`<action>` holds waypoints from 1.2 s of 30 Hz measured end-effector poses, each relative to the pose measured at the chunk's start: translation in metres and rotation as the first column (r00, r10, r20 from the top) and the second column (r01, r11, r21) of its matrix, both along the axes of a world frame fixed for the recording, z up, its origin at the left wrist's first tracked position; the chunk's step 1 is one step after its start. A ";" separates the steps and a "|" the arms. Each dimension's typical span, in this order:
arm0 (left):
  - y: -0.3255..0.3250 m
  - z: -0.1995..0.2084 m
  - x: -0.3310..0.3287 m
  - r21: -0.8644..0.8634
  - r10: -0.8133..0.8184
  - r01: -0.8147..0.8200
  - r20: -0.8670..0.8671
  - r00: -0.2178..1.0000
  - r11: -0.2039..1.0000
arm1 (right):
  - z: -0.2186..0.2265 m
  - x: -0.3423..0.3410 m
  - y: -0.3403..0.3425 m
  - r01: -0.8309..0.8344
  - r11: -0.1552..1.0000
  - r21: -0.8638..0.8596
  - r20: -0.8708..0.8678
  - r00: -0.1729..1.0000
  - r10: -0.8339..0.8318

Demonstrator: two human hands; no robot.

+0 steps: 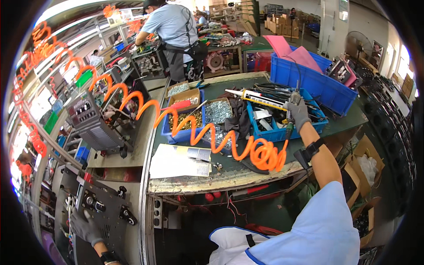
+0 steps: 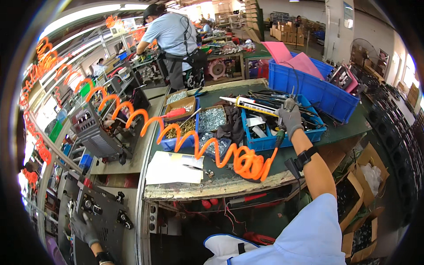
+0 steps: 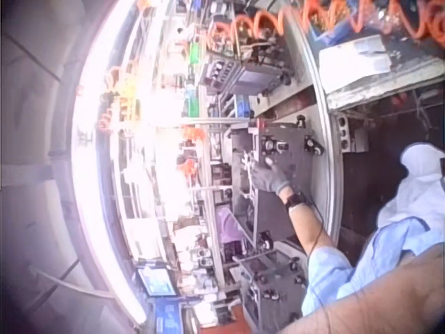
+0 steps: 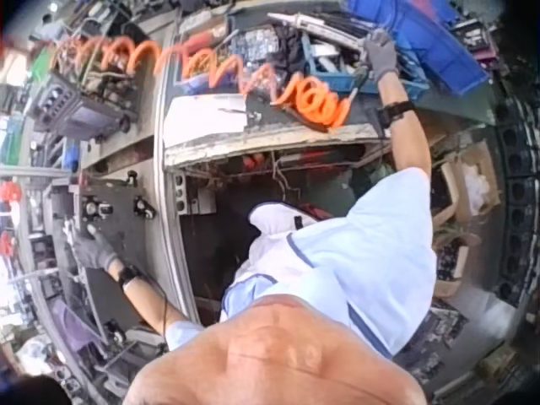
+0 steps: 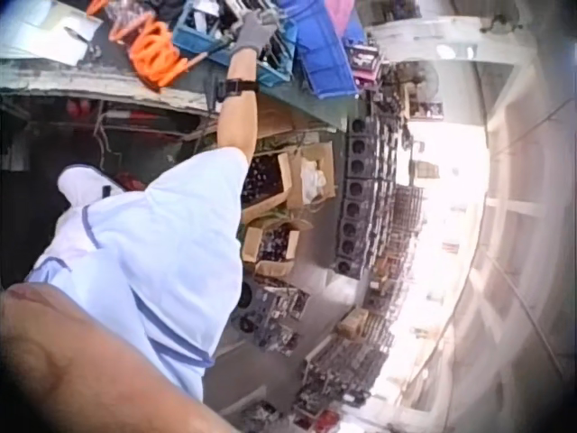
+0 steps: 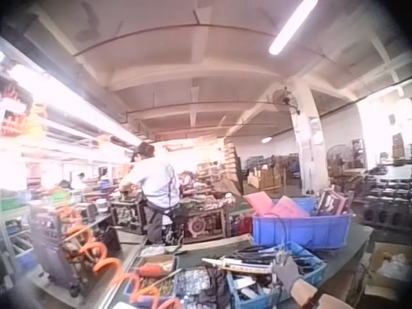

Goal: Assemble components of a welding machine on a production line using an electric screwdriver and hand tools.

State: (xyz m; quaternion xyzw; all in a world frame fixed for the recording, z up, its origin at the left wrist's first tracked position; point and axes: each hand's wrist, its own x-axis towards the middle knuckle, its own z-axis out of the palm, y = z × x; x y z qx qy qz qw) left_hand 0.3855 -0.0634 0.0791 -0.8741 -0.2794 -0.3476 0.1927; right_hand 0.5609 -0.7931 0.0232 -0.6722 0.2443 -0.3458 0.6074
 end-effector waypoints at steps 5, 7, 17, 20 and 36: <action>0.000 -0.002 0.000 0.080 -0.074 0.070 0.047 0.996 0.994 | 0.007 0.021 -0.006 -0.099 0.995 0.033 -0.115 0.988 0.102; 0.000 -0.002 0.000 0.116 -0.096 0.091 0.044 0.994 0.989 | 0.010 0.032 -0.005 -0.194 0.981 -0.009 -0.116 0.975 0.191; 0.001 -0.003 0.000 0.052 -0.028 0.028 0.005 1.000 0.998 | 0.035 0.089 0.095 -0.747 0.608 -0.270 -0.418 0.660 0.624; 0.001 -0.002 0.000 0.048 -0.038 0.037 0.008 0.999 0.998 | 0.015 0.128 0.123 -0.879 0.469 -0.084 -0.254 0.474 0.843; -0.007 0.001 0.004 0.058 0.050 -0.047 -0.044 0.998 0.997 | -0.076 0.268 0.102 -0.422 0.898 -0.126 -0.636 0.729 0.254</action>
